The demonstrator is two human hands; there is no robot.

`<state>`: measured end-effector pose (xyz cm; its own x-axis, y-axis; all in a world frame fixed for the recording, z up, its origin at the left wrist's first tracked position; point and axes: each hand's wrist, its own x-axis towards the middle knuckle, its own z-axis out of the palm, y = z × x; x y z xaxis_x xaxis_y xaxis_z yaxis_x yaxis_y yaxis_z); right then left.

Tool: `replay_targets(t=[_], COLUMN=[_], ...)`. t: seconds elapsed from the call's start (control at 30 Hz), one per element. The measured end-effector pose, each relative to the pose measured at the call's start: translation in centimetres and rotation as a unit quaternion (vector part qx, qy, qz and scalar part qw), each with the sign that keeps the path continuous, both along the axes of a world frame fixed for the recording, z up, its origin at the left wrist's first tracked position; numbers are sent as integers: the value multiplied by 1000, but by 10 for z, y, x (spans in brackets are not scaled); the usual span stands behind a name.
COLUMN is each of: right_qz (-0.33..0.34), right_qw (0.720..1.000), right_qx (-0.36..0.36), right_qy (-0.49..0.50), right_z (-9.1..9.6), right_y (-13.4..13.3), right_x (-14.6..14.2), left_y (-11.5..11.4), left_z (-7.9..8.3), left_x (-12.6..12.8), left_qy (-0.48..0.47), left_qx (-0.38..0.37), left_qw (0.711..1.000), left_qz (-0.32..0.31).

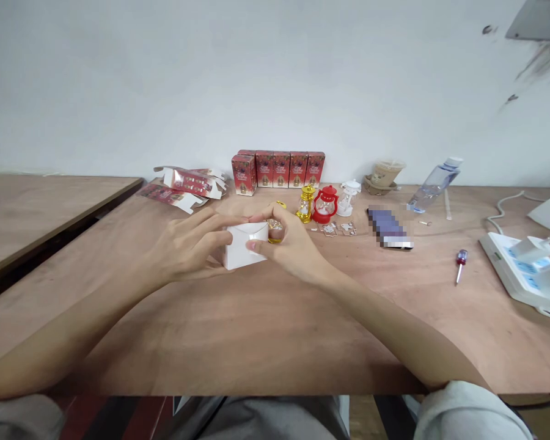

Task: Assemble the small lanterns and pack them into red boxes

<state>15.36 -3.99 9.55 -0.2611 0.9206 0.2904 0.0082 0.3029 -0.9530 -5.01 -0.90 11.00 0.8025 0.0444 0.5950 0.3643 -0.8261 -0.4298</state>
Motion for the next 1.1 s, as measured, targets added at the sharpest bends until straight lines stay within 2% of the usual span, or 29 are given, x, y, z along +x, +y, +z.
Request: replay_targets(t=[0.23, 0.37, 0.43, 0.53, 0.63, 0.7, 0.8, 0.87, 0.9, 0.93, 1.0, 1.1], right_qz=[-31, 30, 56, 10, -68, -120, -187, -192, -189, -182, -167, -51], right_qw=[999, 998, 998, 999, 992, 978, 940, 911, 896, 881, 848, 823], right_qx=[8, 47, 38, 29, 102, 163, 261, 324, 353, 381, 435, 481], right_qy=[-26, -27, 1, 24, -6, -44, -117, -167, -190, -213, -252, -299], right_z=[0, 1, 0, -3, -8, -16, -33, -43, -44, -43, -30, 6], right_y=[6, 6, 6, 8, 12, 15, 18, 17, 13, 7, -12, -53], right_x=[2, 1, 0, 0, 1, -1, -7, -12, -13, -14, -14, -16], left_y=[6, 19, 26, 35, 35, 29, 18, 15, 17, 20, 31, 52], left_z=[-2, -17, -28, -45, -55, -57, -55, -53, -52, -52, -53, -58], left_x=[1, 1, 1, 1, 4, 10, 22, 27, 27, 26, 20, 6], left_qy=[-50, -132, -166, -153, -162, -238, -342, -366, -373, -380, -392, -383], left_qx=[33, 62, 80, 74, -28, -147, -341, -432, -455, -463, -444, -369], left_qw=[997, 983, 971, 970, 972, 949, 869, 820, 806, 799, 806, 846], left_qz=[-40, -112, -149, -174, -168, -146, -110, -83, -66, -48, -15, 29])
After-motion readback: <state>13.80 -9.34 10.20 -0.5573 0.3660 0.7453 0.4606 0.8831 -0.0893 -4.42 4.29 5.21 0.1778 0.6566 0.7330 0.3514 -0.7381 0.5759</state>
